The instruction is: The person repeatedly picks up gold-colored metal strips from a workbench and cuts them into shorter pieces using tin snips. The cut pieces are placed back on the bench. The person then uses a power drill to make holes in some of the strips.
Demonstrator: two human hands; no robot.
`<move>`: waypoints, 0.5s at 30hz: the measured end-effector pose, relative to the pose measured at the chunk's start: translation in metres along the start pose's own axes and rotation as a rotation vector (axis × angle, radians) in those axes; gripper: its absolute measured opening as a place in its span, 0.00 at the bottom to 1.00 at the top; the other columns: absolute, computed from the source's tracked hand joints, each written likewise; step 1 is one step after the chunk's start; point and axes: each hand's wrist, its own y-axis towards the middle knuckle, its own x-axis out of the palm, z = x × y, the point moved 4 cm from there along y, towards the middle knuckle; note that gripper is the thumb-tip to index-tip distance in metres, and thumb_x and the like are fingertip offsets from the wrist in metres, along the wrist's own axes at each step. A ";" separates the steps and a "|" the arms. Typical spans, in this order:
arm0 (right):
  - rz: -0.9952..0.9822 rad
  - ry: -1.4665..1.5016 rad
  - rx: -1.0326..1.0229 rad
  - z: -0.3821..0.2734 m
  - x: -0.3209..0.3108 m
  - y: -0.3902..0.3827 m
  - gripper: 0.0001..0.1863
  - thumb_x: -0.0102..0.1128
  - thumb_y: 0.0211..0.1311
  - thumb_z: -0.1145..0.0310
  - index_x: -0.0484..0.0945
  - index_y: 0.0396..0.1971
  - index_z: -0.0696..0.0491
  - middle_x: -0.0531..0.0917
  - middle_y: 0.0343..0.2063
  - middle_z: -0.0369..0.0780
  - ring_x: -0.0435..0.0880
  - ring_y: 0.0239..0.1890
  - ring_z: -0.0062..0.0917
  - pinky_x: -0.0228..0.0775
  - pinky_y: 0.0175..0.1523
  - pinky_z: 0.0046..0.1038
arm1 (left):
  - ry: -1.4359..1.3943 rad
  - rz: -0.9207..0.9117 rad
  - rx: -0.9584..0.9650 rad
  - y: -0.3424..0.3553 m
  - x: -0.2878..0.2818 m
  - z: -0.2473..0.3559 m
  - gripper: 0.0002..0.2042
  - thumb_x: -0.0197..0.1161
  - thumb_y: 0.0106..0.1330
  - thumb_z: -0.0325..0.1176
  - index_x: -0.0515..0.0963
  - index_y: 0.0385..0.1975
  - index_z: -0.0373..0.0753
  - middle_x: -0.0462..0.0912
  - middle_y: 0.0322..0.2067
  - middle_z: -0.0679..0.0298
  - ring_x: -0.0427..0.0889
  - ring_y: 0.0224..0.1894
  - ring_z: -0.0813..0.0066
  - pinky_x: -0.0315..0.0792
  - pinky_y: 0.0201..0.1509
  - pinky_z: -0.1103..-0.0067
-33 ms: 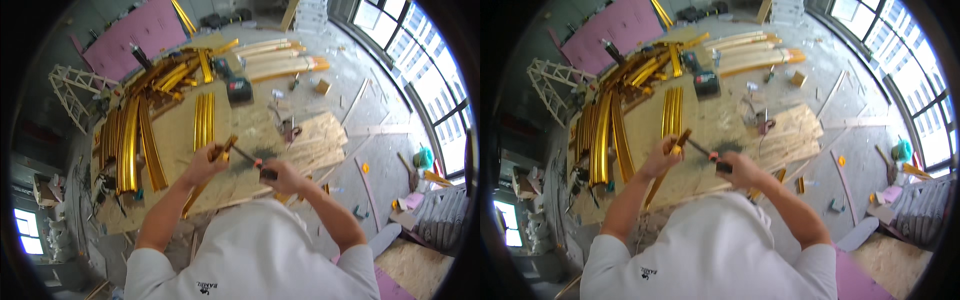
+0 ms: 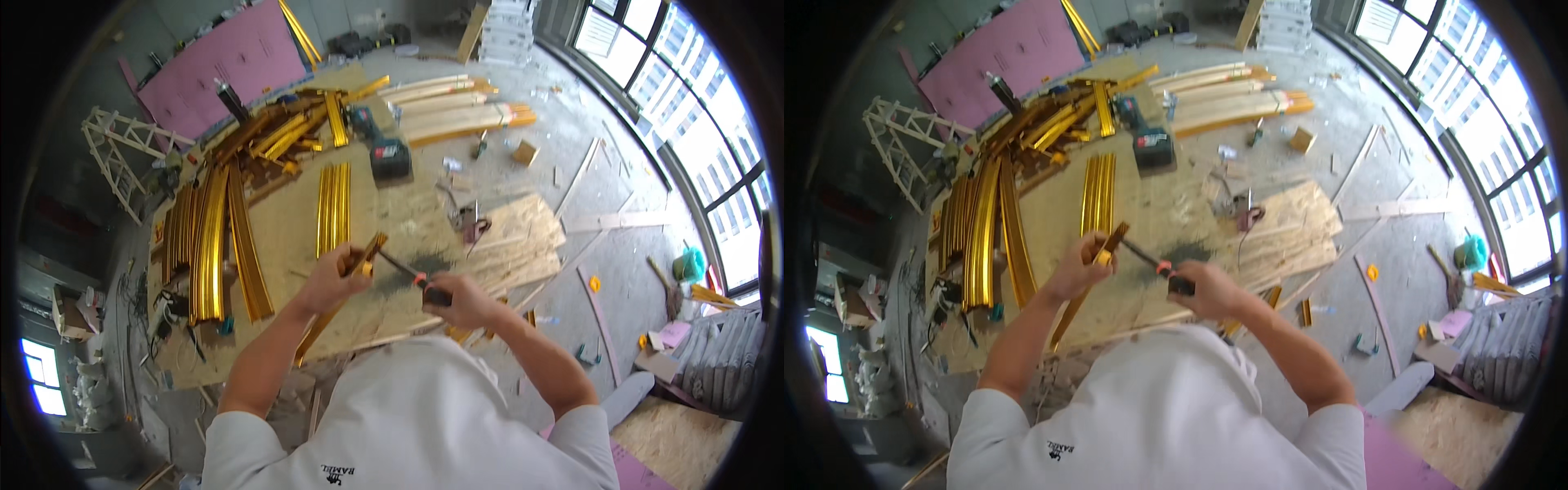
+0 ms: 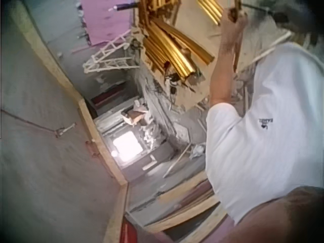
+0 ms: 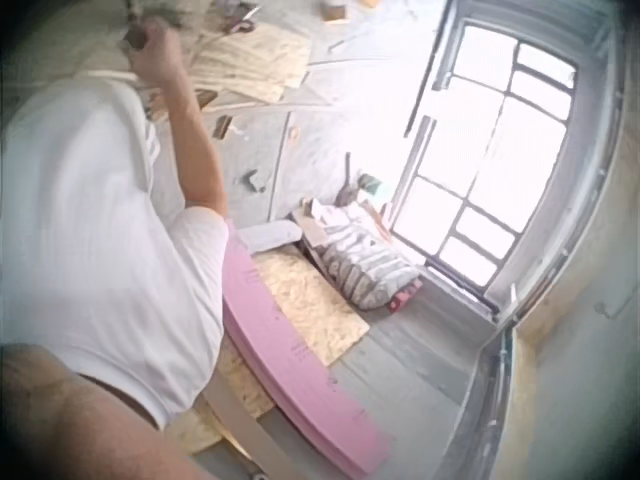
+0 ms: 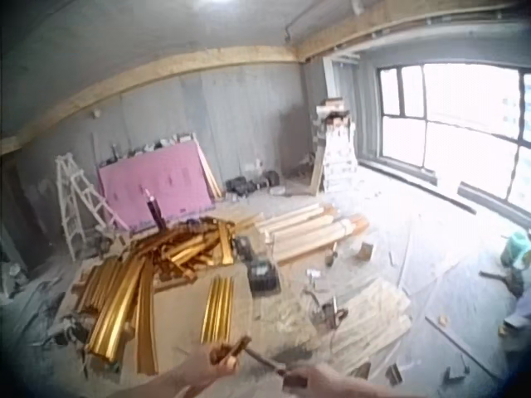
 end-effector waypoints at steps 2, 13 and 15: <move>-0.201 0.024 0.093 -0.017 -0.010 0.003 0.13 0.68 0.55 0.67 0.78 0.31 0.61 0.79 0.32 0.45 0.78 0.31 0.37 0.69 0.36 0.34 | -0.081 -0.047 0.006 -0.005 0.005 0.028 0.27 0.76 0.54 0.41 0.73 0.47 0.34 0.78 0.37 0.67 0.75 0.37 0.83 0.71 0.43 0.82; -0.503 1.131 0.460 -0.027 0.024 0.011 0.15 0.62 0.64 0.61 0.71 0.30 0.57 0.78 0.35 0.47 0.80 0.36 0.33 0.72 0.40 0.32 | 0.101 -0.141 0.010 0.004 -0.037 0.015 0.30 0.73 0.51 0.31 0.72 0.57 0.37 0.79 0.46 0.65 0.75 0.49 0.77 0.70 0.55 0.78; -0.340 1.151 0.444 -0.021 0.023 0.013 0.08 0.57 0.63 0.68 0.70 0.29 0.56 0.78 0.35 0.48 0.81 0.34 0.34 0.75 0.36 0.36 | 0.239 -0.104 -0.033 0.004 -0.033 0.019 0.25 0.72 0.55 0.40 0.74 0.52 0.39 0.78 0.43 0.68 0.75 0.45 0.78 0.70 0.50 0.79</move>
